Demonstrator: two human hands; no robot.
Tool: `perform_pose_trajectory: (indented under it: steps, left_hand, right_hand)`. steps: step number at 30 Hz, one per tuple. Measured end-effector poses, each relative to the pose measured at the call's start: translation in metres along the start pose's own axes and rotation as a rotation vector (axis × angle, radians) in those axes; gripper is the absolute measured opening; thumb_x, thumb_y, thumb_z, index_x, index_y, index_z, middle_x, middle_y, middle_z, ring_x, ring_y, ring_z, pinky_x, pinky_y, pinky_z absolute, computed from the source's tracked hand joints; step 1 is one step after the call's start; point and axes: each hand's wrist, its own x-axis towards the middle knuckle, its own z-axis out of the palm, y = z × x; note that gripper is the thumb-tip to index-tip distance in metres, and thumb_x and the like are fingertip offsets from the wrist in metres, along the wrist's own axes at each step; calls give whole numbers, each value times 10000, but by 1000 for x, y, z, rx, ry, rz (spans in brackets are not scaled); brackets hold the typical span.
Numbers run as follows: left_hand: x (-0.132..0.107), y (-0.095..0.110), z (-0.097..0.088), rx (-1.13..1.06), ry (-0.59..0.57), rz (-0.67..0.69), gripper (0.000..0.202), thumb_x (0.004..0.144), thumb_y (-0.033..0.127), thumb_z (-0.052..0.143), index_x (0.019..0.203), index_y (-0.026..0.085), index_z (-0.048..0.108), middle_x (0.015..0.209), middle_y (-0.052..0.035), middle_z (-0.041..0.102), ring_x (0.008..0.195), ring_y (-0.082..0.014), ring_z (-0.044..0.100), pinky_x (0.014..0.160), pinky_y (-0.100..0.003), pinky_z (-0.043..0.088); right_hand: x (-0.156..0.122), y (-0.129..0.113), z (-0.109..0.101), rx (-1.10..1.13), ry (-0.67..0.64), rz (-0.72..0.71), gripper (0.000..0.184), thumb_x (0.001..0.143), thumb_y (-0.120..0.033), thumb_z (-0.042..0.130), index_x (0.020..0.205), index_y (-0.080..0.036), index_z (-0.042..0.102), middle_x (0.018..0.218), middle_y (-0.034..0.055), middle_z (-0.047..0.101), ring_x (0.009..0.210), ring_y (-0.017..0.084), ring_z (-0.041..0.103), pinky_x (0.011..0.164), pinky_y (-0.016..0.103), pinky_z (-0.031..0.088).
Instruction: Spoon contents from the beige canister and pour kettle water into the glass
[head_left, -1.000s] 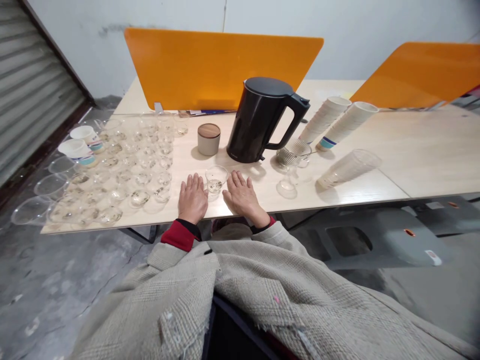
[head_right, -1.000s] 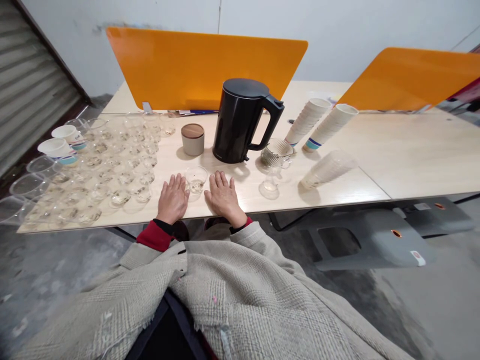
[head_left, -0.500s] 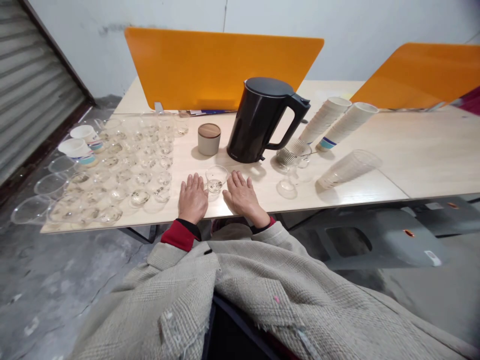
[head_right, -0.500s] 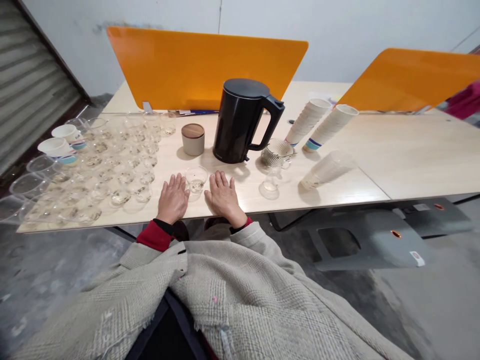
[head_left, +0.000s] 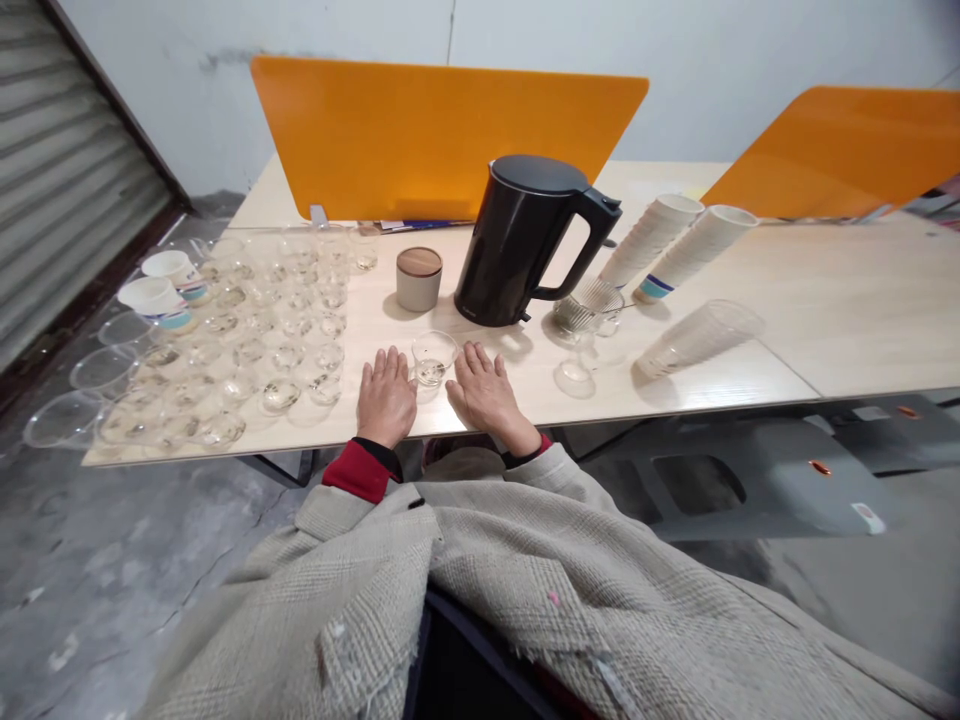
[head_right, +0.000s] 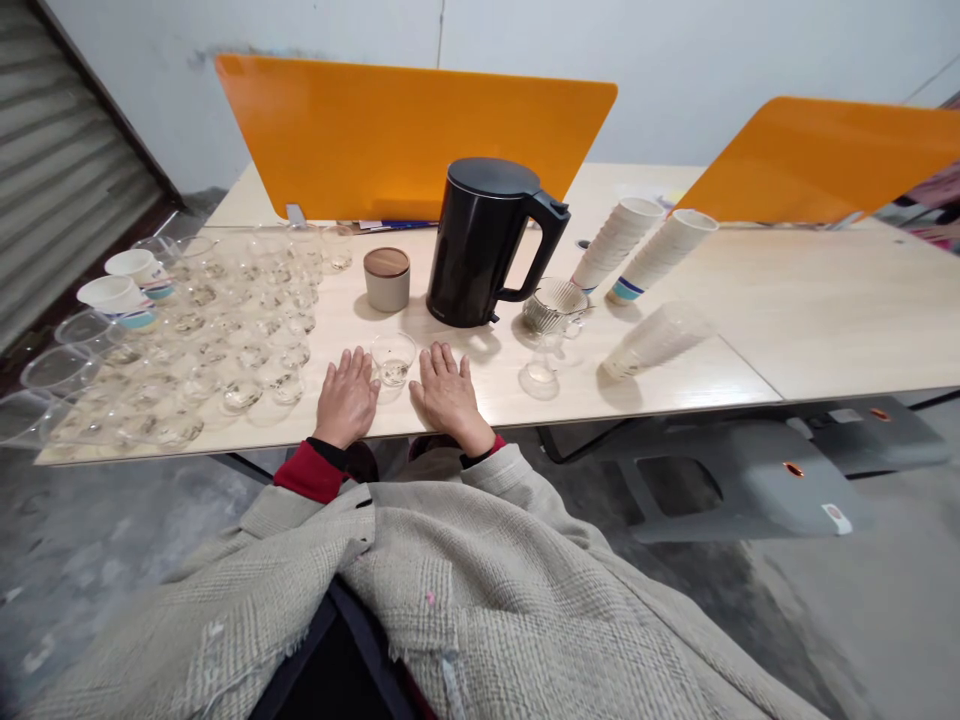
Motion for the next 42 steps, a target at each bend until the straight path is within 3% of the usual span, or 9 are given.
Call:
perform_pose_trajectory:
  steps: [9, 12, 16, 20, 24, 29, 34, 38, 42]
  left_hand:
    - [-3, -1, 5, 3, 46, 13, 613, 1119, 298, 314, 1664, 51, 451, 1774, -185, 400, 1688, -344, 328, 1376, -561, 289]
    - [-4, -1, 6, -3, 51, 2, 607, 1123, 301, 324, 1669, 64, 446, 1780, -177, 395, 1693, -328, 321, 1384, -541, 271]
    - [-3, -1, 5, -33, 17, -13, 609, 1125, 293, 329, 1679, 57, 421, 1797, -172, 355, 1703, -329, 293, 1395, -538, 239]
    - [-3, -1, 6, -74, 21, -7, 609, 1120, 274, 324, 1677, 47, 422, 1796, -178, 349, 1704, -344, 284, 1392, -560, 241]
    - [-4, -3, 12, -104, 45, 11, 605, 1119, 283, 323, 1658, 35, 447, 1787, -193, 362, 1700, -366, 286, 1385, -594, 248]
    - [-5, -6, 19, -115, 130, 45, 589, 1120, 290, 351, 1634, 28, 469, 1753, -234, 415, 1676, -371, 345, 1362, -606, 293]
    - [-3, -6, 22, -113, 114, 42, 579, 1100, 269, 397, 1623, 40, 493, 1749, -217, 435, 1670, -377, 356, 1363, -592, 294]
    - [-4, -5, 23, -154, 120, 34, 595, 1105, 280, 373, 1633, 29, 482, 1749, -219, 433, 1672, -380, 351, 1367, -599, 284]
    - [-5, -4, 24, -181, 106, 36, 616, 1112, 292, 365, 1665, 30, 430, 1765, -209, 407, 1682, -374, 329, 1376, -593, 271]
  right_hand:
    - [11, 22, 8, 501, 311, -203, 995, 965, -617, 714, 1746, -157, 303, 1748, 227, 430, 1632, 363, 416, 1331, 580, 360]
    - [18, 15, -5, 514, 354, -281, 902, 951, -622, 743, 1678, -178, 450, 1648, 211, 564, 1541, 371, 529, 1295, 567, 422]
    - [28, 4, -18, 501, 295, -309, 708, 960, -558, 749, 1559, -212, 604, 1460, 185, 698, 1288, 357, 702, 1119, 551, 578]
    - [34, -2, -19, 558, 296, -291, 668, 926, -527, 774, 1504, -216, 648, 1330, 171, 741, 1112, 327, 743, 879, 479, 661]
    - [49, -6, -31, 649, 372, -301, 747, 904, -546, 772, 1557, -230, 595, 1293, 148, 752, 1103, 323, 734, 779, 446, 669]
    - [101, -19, -79, 513, 467, -291, 814, 874, -535, 793, 1590, -234, 550, 1290, 126, 743, 1128, 318, 722, 917, 464, 634]
    - [174, -50, -119, 286, 415, -234, 547, 929, -440, 696, 1380, -134, 654, 1270, 159, 724, 1155, 295, 666, 1046, 423, 535]
    - [222, -76, -121, 136, 351, -158, 411, 914, -354, 711, 1249, -117, 681, 1220, 162, 736, 1086, 288, 653, 992, 388, 515]
    - [248, -93, -111, 9, 236, -117, 475, 927, -340, 745, 1311, -70, 669, 1315, 216, 733, 1163, 322, 682, 998, 381, 533]
